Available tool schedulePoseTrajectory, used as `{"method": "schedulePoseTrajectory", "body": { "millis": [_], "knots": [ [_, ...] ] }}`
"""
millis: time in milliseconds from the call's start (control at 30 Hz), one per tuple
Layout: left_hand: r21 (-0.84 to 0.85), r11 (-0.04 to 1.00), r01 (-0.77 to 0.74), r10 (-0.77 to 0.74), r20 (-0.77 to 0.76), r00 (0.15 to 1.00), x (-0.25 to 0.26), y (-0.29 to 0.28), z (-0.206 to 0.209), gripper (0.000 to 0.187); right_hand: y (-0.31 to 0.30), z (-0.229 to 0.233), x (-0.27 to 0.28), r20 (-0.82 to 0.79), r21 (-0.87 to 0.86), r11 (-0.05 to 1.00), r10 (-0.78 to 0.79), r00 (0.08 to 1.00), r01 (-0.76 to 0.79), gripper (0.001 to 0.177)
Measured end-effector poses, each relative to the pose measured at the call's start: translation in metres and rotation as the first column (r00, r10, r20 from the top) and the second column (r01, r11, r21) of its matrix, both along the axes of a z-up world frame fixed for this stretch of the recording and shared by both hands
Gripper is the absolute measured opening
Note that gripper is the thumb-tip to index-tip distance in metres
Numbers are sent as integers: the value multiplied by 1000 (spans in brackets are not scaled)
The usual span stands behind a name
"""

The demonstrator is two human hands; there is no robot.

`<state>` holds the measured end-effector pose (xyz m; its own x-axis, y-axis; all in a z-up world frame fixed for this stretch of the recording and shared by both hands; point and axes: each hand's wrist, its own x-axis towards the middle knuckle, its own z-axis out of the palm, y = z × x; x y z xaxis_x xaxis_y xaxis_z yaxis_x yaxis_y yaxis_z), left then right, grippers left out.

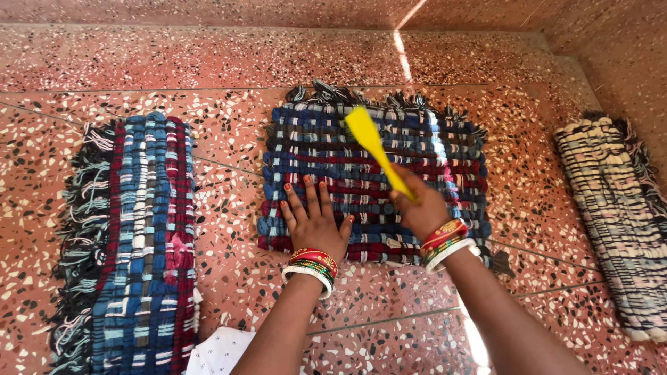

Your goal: The person brushes several small rugs on the floor using a yellow brush to remove debris.

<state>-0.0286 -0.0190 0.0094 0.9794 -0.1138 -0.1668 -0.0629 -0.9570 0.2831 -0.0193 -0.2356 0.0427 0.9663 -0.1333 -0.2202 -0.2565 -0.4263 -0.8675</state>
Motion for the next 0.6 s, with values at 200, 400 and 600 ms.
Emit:
{"method": "schedulePoseTrajectory", "body": {
  "millis": [200,400,600],
  "knots": [
    [18,1000,-4,4,4,1000,-1,0,-1,90,-109,2,2,51,-126,893,-430,901,433,49],
    [31,999,-14,13,42,999,-9,1,-1,90,-117,-9,-14,35,-131,905,-404,914,405,45],
    [208,978,24,25,-231,973,-36,9,37,103,-85,19,-1,52,-182,937,-292,955,296,46]
  ]
}}
